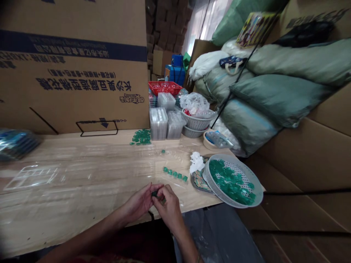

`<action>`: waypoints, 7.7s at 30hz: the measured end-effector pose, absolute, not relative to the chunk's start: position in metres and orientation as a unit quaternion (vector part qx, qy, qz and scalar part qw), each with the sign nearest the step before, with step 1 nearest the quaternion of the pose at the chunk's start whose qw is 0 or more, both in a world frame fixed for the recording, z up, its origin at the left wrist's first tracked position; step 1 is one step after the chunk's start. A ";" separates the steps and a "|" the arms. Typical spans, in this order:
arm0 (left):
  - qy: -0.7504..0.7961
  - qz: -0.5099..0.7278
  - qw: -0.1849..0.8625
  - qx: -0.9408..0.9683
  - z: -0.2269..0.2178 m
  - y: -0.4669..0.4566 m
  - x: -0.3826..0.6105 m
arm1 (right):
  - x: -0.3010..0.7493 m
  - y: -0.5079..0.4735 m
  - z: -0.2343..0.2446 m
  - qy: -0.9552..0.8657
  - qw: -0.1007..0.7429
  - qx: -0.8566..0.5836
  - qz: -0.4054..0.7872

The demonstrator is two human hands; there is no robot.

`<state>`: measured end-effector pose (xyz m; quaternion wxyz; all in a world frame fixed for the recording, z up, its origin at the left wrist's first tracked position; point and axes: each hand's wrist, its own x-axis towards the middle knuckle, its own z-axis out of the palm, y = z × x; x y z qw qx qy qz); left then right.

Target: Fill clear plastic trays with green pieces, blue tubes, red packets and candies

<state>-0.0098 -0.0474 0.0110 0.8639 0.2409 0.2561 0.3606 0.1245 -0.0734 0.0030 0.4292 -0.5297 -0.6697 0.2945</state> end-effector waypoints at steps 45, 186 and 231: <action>0.354 0.145 0.364 0.849 -0.017 -0.015 0.014 | 0.206 -0.082 -0.024 -0.748 0.214 -0.598 0.193; 0.366 0.266 0.372 0.811 -0.023 -0.021 -0.001 | 0.348 -0.003 -0.004 -0.583 0.200 -0.787 -0.007; 0.314 0.395 0.860 0.071 0.012 0.064 -0.008 | 0.113 0.043 0.019 -0.686 0.445 -0.456 0.351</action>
